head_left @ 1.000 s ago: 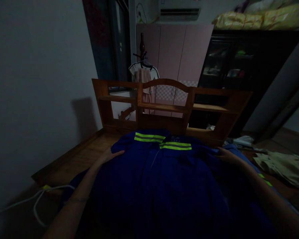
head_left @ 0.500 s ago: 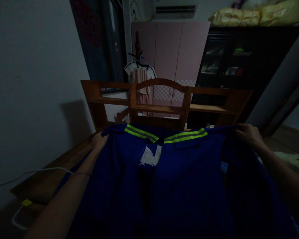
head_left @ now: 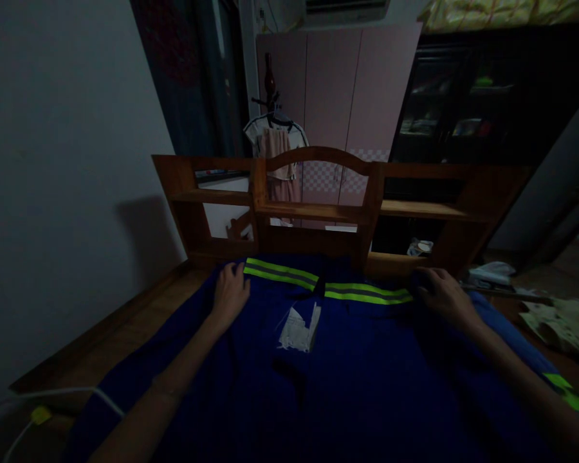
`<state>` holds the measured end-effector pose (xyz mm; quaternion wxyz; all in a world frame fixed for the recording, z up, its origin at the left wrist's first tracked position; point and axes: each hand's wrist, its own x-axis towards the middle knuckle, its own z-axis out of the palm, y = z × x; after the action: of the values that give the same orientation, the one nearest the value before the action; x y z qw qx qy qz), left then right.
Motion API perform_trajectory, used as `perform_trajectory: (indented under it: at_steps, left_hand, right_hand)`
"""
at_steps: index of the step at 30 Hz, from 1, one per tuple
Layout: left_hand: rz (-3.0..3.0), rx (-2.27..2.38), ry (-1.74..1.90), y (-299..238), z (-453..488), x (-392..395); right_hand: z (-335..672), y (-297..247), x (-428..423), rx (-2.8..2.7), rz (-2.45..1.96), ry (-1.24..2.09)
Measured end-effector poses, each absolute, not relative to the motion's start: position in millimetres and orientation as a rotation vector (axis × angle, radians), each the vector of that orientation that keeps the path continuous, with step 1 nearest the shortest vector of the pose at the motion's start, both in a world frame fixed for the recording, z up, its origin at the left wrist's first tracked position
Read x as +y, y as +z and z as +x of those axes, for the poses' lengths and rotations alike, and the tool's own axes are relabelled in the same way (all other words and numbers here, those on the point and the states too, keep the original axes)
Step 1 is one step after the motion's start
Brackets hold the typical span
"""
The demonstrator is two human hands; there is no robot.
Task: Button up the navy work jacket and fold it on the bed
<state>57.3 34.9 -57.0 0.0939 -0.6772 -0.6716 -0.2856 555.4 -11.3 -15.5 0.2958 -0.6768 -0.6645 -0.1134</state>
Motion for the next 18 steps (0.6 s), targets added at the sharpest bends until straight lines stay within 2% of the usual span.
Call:
perform_trajectory:
  at_steps: [3,6,12,14,18]
  left_hand:
    - [-2.379,-1.854,-0.768,-63,110,12]
    - [-2.656,-1.852,-0.572,-81,141,-11]
    - [-2.65,-2.207,-0.625,-96,127,-19]
    - [-2.727,-2.218,-0.777,-79,123,-27]
    - [-2.815,-1.983,-1.421,-20,119,-92]
  right_hand:
    - [462,-33,-47,-2.035,-1.447,-0.197]
    - [397,-65,-72,-2.324,-1.323,0.014]
    - [394,-118,-60,-2.342,-1.406,0.343]
    - [398,-119,-55,-2.32,-1.391,0.361]
    - [393,-115,-57,-2.248,-1.372,0.301]
